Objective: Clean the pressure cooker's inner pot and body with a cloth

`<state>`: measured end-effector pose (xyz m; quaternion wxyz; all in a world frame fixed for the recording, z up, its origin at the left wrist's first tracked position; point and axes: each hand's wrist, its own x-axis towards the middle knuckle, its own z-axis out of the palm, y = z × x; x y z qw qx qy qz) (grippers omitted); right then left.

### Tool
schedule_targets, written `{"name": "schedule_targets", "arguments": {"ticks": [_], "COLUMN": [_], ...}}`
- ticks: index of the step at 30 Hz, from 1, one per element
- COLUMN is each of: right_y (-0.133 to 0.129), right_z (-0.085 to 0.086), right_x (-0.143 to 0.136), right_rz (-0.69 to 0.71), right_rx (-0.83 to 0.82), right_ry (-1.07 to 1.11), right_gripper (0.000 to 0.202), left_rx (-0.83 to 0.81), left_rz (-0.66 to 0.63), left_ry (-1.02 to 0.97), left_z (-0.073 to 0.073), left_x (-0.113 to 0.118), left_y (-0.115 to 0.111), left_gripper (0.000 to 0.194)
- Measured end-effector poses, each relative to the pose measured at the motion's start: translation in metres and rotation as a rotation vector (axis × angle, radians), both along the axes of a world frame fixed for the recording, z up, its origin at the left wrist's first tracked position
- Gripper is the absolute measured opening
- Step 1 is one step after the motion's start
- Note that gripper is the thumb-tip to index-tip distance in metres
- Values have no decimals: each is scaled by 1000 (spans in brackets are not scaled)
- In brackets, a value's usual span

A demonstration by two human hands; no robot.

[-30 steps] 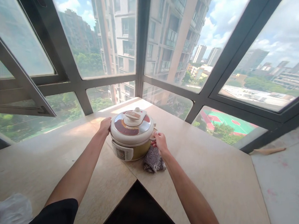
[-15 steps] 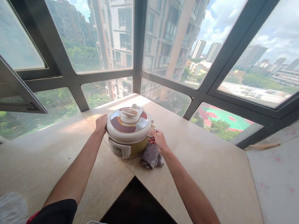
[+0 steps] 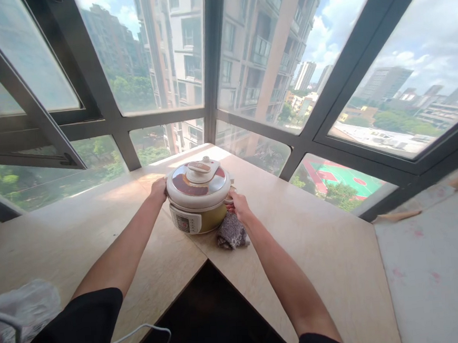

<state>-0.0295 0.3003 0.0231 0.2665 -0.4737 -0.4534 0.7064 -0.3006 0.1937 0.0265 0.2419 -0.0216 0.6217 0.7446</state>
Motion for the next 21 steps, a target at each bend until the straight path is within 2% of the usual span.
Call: {"name": "schedule_targets", "arguments": {"ticks": [4, 10, 14, 18, 21], "right_y": [-9, -20, -24, -25, -22], "right_z": [-2, -3, -2, -2, -1], "right_x": [5, 23, 38, 63, 92], "right_rz": [-39, -50, -63, -85, -132], "right_rx": [26, 45, 50, 55, 65], "right_ry": [7, 18, 11, 1, -5], "right_gripper": [25, 23, 21, 20, 20], "left_rx": [-2, 9, 4, 29, 60], "left_rz": [-51, -16, 7, -1, -39], "left_ry": [-57, -103, -152, -216, -266], "left_z": [7, 14, 15, 15, 14], "left_x": [6, 28, 41, 58, 81], "left_y": [-13, -20, -20, -17, -10], "left_gripper": [19, 25, 22, 24, 27]}}
